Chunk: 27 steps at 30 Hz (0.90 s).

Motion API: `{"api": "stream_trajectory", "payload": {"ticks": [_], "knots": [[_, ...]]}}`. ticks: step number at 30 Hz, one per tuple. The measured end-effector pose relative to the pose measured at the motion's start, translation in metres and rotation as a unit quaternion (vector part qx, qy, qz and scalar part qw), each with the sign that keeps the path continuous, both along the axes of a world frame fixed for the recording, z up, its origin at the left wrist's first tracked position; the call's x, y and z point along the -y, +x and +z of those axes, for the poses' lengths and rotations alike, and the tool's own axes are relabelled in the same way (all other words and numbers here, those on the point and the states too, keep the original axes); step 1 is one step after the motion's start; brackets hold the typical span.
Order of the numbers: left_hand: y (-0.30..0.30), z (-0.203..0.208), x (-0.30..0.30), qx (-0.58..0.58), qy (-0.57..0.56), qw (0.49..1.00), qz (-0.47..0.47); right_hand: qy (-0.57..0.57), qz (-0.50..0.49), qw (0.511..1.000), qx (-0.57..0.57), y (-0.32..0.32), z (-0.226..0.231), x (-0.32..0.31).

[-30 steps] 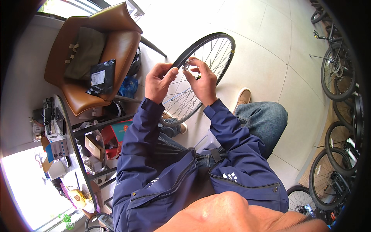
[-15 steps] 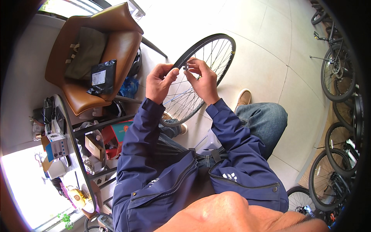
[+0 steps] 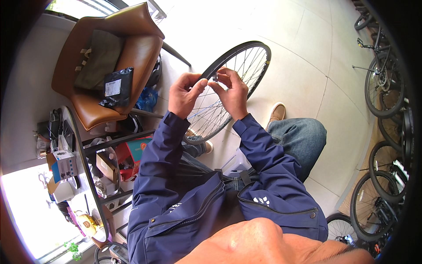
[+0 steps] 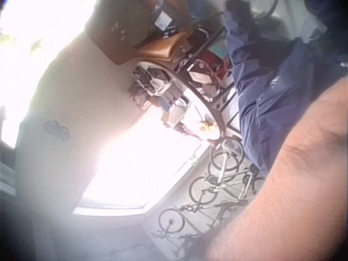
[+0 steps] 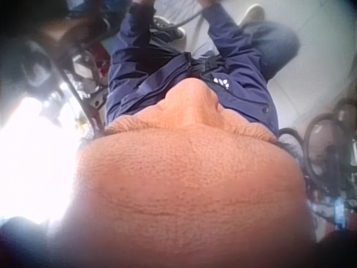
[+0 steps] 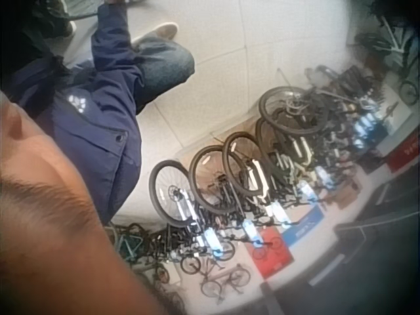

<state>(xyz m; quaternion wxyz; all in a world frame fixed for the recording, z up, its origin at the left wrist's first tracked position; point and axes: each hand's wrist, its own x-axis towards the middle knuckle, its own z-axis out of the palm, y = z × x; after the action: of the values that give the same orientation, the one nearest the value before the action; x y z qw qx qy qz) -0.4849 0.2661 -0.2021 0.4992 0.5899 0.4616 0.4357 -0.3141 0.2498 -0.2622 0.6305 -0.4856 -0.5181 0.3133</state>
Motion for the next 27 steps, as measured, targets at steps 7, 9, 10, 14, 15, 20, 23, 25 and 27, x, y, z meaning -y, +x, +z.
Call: {"api": "stream_trajectory", "payload": {"ticks": [7,9,10,14,15,20,23,25,27], "knots": [[0.002,-0.001,0.001,-0.003,0.01,1.0,0.005,0.007,-0.037,0.997,0.068,0.0,0.002,0.002],[0.005,-0.001,0.002,-0.023,0.03,0.999,0.015,0.008,-0.038,0.997,0.069,0.0,0.002,0.002],[0.006,0.0,0.003,-0.046,0.043,0.998,0.024,0.014,-0.039,0.997,0.07,0.0,0.002,0.001],[0.005,0.002,0.007,-0.1,0.09,0.99,0.035,0.022,-0.023,0.997,0.074,0.002,0.006,0.0],[0.003,0.003,0.005,-0.112,0.087,0.989,0.038,0.024,0.005,0.998,0.054,0.004,0.008,0.0],[0.001,0.0,0.004,-0.11,0.075,0.991,0.027,0.002,0.088,0.996,0.002,0.016,0.01,-0.001],[0.001,0.0,0.004,-0.116,0.087,0.989,0.029,-0.026,0.143,0.989,-0.038,0.021,0.006,-0.005],[0.001,0.001,0.006,-0.116,0.089,0.989,0.024,-0.044,0.151,0.983,-0.094,0.018,0.004,-0.005],[0.002,0.002,0.006,-0.108,0.092,0.99,0.022,-0.02,0.111,0.992,-0.054,0.014,0.004,-0.003]]}}
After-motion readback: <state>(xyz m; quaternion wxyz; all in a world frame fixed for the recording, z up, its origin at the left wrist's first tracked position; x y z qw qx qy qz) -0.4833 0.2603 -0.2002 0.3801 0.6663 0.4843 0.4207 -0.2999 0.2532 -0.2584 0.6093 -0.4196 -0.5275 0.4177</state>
